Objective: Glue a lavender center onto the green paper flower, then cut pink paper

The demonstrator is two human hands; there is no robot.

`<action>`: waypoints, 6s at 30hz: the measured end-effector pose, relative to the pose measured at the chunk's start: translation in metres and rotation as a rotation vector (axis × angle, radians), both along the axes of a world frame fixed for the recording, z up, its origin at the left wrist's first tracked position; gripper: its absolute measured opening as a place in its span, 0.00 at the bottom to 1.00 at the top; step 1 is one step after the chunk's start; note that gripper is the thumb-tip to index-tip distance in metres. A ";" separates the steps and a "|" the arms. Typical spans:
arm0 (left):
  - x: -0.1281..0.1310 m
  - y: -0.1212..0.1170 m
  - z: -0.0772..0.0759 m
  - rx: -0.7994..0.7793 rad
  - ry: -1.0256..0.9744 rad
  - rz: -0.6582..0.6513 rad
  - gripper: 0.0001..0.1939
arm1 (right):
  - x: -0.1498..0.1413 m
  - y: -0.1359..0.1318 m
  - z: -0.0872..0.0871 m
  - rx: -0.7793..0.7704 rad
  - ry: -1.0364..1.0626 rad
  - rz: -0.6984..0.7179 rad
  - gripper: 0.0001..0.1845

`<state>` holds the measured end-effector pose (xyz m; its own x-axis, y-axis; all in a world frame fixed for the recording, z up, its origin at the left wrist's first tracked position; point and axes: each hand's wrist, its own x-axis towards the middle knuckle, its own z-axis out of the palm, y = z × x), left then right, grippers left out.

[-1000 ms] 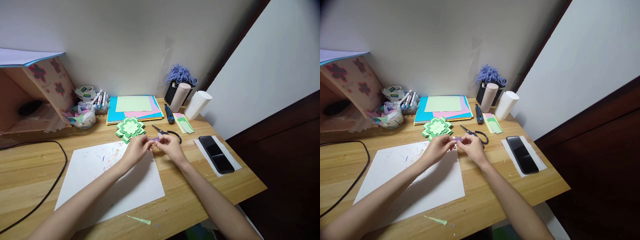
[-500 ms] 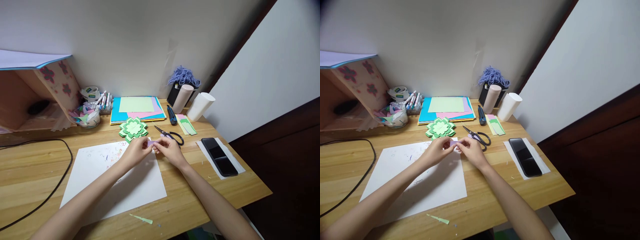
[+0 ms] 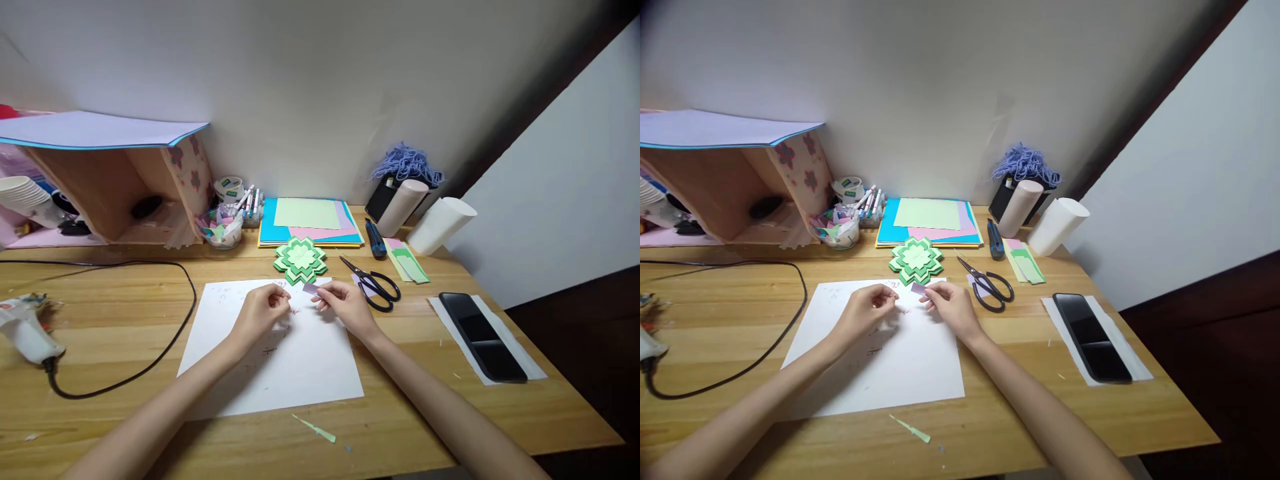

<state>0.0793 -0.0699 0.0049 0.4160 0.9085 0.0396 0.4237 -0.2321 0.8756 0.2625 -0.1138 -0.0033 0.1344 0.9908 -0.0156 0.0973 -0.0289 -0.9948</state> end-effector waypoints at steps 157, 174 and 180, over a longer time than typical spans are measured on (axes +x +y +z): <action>-0.019 -0.008 -0.015 -0.212 0.003 -0.028 0.10 | -0.034 0.006 -0.023 -0.012 0.116 0.250 0.11; -0.031 0.008 -0.003 -0.457 -0.072 -0.025 0.18 | -0.032 0.006 -0.023 0.063 0.023 0.128 0.12; -0.025 0.000 -0.002 -0.649 -0.195 -0.061 0.25 | -0.031 0.003 -0.017 0.222 -0.169 -0.001 0.08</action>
